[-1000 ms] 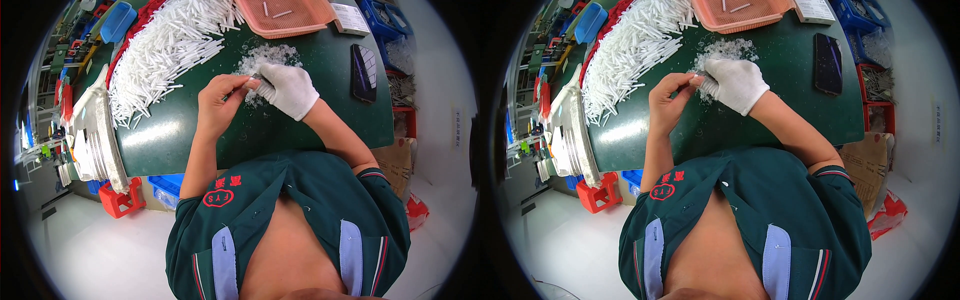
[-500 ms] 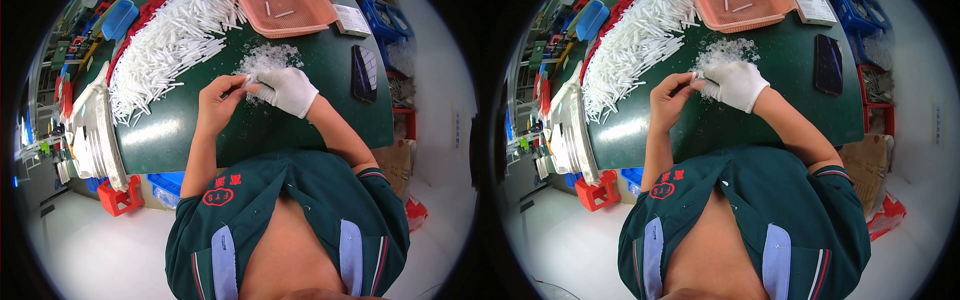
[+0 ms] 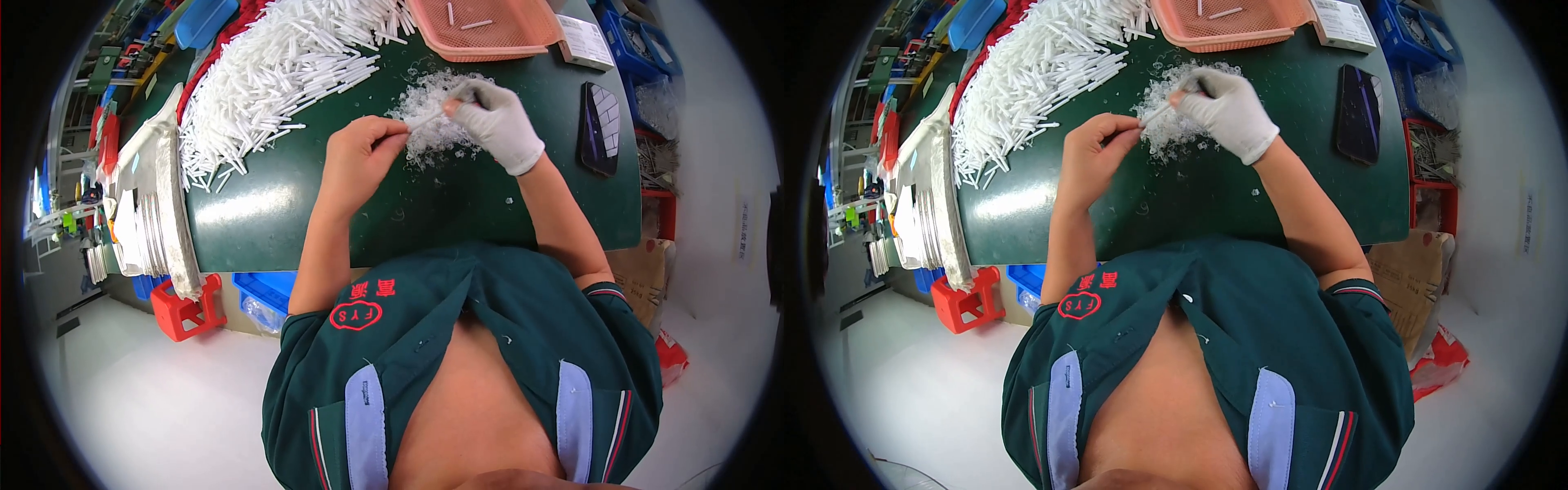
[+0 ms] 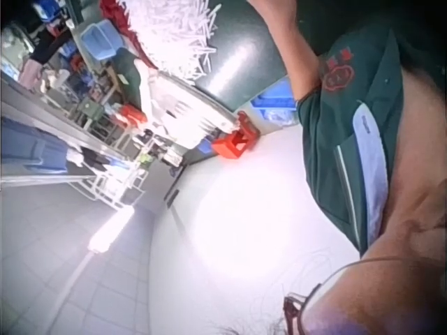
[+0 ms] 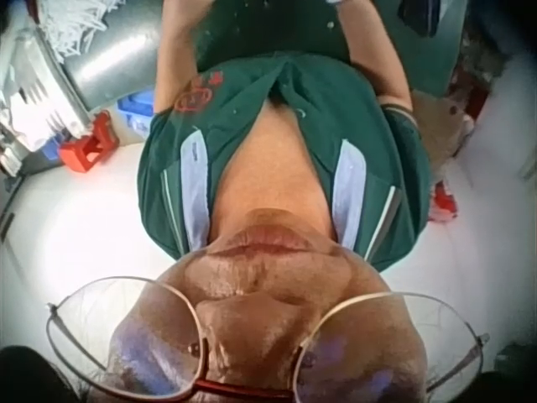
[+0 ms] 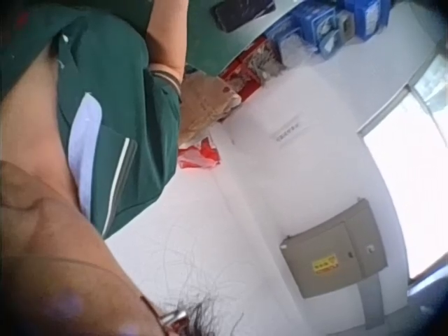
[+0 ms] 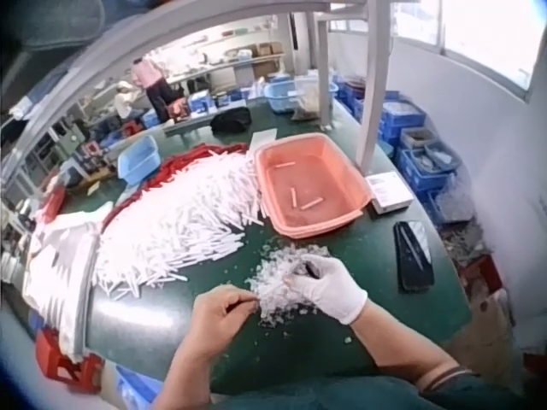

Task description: The person empties a basket of plastic tubes into a bin below, places the empty basket on the table, and trims plastic tubes one by one using a small blade before placing each finished tube into the basket.

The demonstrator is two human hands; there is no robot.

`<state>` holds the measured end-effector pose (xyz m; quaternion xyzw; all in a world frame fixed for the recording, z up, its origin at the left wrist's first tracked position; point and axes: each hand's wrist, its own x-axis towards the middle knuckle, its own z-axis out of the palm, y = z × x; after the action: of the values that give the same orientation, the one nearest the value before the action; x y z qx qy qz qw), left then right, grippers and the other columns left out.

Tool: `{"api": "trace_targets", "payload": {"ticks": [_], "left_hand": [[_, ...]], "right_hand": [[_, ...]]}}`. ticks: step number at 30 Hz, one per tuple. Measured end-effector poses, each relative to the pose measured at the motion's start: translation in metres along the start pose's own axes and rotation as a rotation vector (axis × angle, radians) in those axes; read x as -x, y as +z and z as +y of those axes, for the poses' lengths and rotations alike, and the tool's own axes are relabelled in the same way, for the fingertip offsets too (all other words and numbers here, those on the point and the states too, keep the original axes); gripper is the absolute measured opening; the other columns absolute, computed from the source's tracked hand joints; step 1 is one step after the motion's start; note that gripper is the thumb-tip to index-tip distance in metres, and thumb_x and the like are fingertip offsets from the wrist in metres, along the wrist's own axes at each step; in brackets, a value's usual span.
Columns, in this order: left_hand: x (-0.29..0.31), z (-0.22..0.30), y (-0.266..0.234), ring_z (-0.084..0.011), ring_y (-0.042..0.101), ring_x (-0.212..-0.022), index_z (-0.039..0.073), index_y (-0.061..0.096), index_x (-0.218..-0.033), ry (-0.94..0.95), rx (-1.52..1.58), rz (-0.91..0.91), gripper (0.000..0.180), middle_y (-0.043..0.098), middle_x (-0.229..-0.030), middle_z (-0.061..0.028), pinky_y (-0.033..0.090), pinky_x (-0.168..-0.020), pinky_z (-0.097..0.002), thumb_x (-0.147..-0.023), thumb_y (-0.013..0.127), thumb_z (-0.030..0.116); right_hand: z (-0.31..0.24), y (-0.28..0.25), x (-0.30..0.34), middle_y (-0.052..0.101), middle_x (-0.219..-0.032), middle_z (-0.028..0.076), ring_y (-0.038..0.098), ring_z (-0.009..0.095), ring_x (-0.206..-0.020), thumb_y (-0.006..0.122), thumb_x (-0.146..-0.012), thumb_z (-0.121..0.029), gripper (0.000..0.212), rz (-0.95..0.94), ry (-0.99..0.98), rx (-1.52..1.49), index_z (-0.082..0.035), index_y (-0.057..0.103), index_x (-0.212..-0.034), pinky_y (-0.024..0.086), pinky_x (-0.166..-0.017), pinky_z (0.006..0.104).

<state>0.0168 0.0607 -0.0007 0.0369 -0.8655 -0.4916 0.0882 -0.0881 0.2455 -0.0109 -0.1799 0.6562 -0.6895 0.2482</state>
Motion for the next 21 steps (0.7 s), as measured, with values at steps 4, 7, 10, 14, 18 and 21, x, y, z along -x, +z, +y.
{"api": "trace_targets", "payload": {"ticks": [4, 7, 10, 14, 18, 21], "left_hand": [[0.001, -0.002, -0.006, -0.0058, 0.054, -0.072, -0.001, 0.068, -0.092, -0.083, 0.046, 0.063, 0.01, 0.063, -0.079, -0.0004, 0.043, -0.065, -0.021, -0.085, 0.064, 0.004], [0.002, 0.0, 0.001, -0.0059, 0.053, -0.066, -0.001, 0.068, -0.091, -0.131, 0.182, 0.085, 0.009, 0.061, -0.073, -0.0009, 0.042, -0.06, -0.0214, -0.084, 0.066, 0.005], [0.002, -0.004, 0.014, -0.0029, 0.05, -0.068, -0.002, 0.069, -0.092, -0.137, 0.368, 0.088, 0.01, 0.061, -0.075, 0.002, 0.04, -0.059, -0.019, -0.086, 0.065, 0.005], [0.001, -0.001, 0.021, -0.005, 0.056, -0.074, -0.004, 0.067, -0.099, -0.167, 0.515, 0.072, 0.017, 0.066, -0.086, -0.0019, 0.042, -0.064, -0.0183, -0.087, 0.066, 0.009], [0.0, 0.002, 0.02, -0.0047, 0.055, -0.072, -0.002, 0.067, -0.099, -0.187, 0.55, 0.143, 0.017, 0.066, -0.083, -0.0031, 0.04, -0.061, -0.0181, -0.088, 0.065, 0.011], [-0.002, -0.002, 0.018, -0.0053, 0.055, -0.07, -0.002, 0.067, -0.098, -0.195, 0.578, 0.182, 0.017, 0.066, -0.081, -0.0036, 0.039, -0.059, -0.0188, -0.09, 0.063, 0.013]], "right_hand": [[-0.007, -0.009, -0.002, 0.045, -0.061, -0.003, 0.038, 0.006, -0.05, 0.069, -0.084, -0.017, 0.018, 0.03, 0.158, -0.222, -0.002, 0.06, -0.084, 0.03, -0.045, 0.0217], [-0.004, -0.006, -0.002, 0.042, -0.056, -0.003, 0.031, 0.006, -0.041, 0.068, -0.085, -0.02, 0.019, 0.01, 0.202, -0.355, -0.003, 0.059, -0.084, 0.022, -0.04, 0.0233], [-0.002, -0.003, -0.001, 0.04, -0.054, -0.004, 0.029, 0.006, -0.04, 0.067, -0.085, -0.021, 0.02, -0.037, 0.252, -0.428, -0.003, 0.058, -0.083, 0.021, -0.039, 0.0235], [0.0, 0.002, -0.001, 0.04, -0.054, -0.004, 0.03, 0.006, -0.041, 0.067, -0.085, -0.022, 0.022, -0.071, 0.311, -0.501, -0.003, 0.058, -0.083, 0.021, -0.039, 0.0233], [-0.002, 0.004, 0.0, 0.04, -0.056, -0.004, 0.031, 0.007, -0.041, 0.068, -0.085, -0.023, 0.022, -0.074, 0.345, -0.48, -0.003, 0.058, -0.084, 0.021, -0.039, 0.0232], [0.0, 0.005, 0.001, 0.041, -0.057, -0.003, 0.031, 0.007, -0.042, 0.069, -0.084, -0.022, 0.021, -0.086, 0.375, -0.467, -0.004, 0.059, -0.084, 0.021, -0.04, 0.0233]]}}
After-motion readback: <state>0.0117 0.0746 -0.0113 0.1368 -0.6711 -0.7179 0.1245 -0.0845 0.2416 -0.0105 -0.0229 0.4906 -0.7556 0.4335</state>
